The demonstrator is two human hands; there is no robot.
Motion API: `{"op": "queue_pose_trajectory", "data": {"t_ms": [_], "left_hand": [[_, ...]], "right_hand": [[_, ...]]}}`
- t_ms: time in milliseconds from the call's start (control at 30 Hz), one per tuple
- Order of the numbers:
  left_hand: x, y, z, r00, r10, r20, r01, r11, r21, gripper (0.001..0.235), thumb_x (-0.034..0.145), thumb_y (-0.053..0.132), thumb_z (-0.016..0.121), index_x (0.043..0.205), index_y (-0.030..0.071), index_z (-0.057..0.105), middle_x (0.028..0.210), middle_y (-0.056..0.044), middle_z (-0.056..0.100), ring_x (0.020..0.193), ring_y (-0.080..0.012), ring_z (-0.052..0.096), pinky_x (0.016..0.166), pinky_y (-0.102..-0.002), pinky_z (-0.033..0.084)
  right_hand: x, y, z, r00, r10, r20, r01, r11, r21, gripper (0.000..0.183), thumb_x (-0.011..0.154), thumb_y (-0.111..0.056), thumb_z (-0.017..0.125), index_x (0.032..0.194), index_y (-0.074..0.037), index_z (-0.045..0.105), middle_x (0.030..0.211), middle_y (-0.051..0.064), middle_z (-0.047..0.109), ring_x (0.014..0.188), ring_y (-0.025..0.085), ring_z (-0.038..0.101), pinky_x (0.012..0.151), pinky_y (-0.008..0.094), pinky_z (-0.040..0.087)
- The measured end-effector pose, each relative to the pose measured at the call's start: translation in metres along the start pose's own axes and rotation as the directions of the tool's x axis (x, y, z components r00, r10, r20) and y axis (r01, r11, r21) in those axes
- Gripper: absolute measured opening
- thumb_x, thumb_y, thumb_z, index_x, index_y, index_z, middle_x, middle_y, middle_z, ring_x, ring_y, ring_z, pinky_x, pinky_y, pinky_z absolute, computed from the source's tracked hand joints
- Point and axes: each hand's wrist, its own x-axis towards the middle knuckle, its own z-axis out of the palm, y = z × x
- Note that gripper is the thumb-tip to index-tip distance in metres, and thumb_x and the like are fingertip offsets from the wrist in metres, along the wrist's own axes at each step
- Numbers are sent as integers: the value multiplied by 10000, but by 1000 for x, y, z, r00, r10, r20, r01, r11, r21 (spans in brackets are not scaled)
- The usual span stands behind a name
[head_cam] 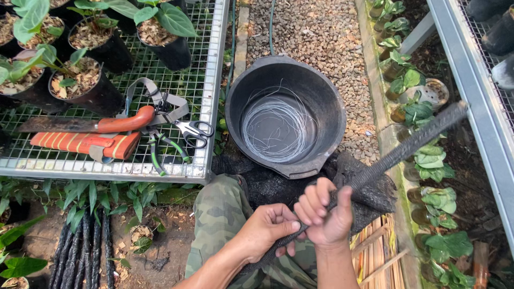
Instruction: The person wraps a thin wire around a black rope, then uses pliers to twist and secure the wire at intervals along the rope. The person repeats this process multiple times, adjusting the rope and wire as needed.
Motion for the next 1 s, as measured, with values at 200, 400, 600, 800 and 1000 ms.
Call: {"op": "queue_pose_trajectory", "data": {"t_ms": [200,400,600,800,1000], "left_hand": [[2,-3,7,992,7,-124,-4,1000,21,180,977,99,702,959,-42,590,850,-180,725,665,-237,725,530,-322,559],[-23,-11,33,782,622,-38,-256,377,890,296,925,138,740,1127,-30,604,966,-219,707,881,-370,724,696,-445,555],[-25,-1,28,986,148,-81,-57,744,666,242,1039,202,597,950,-16,540,728,-230,671,658,-414,638,618,-451,522],[-27,-1,15,930,362,68,-266,530,805,310,1098,294,503,950,28,568,673,-92,637,630,-232,628,562,-394,488],[-22,-23,-6,953,-267,145,265,964,35,394,1144,385,470,888,90,518,616,69,393,468,-64,341,408,-231,264]], "right_hand": [[-1,7,8,973,16,-232,-28,998,-52,623,1098,-539,394,607,-165,312,503,-52,260,377,65,211,344,242,217],[6,15,11,886,-119,-448,44,984,-174,598,1092,-500,382,593,-182,295,498,-50,236,370,74,185,328,248,186],[-3,-4,5,912,43,408,-137,970,202,564,1108,-474,438,663,-155,300,533,-49,265,387,73,222,383,244,219],[-6,5,7,975,24,-221,-18,999,29,584,1102,-516,359,642,-156,341,530,-35,249,412,93,199,388,280,183],[-8,4,6,985,150,82,-165,961,224,543,1106,-490,342,675,-159,332,537,-49,251,403,85,190,397,263,186]]}}
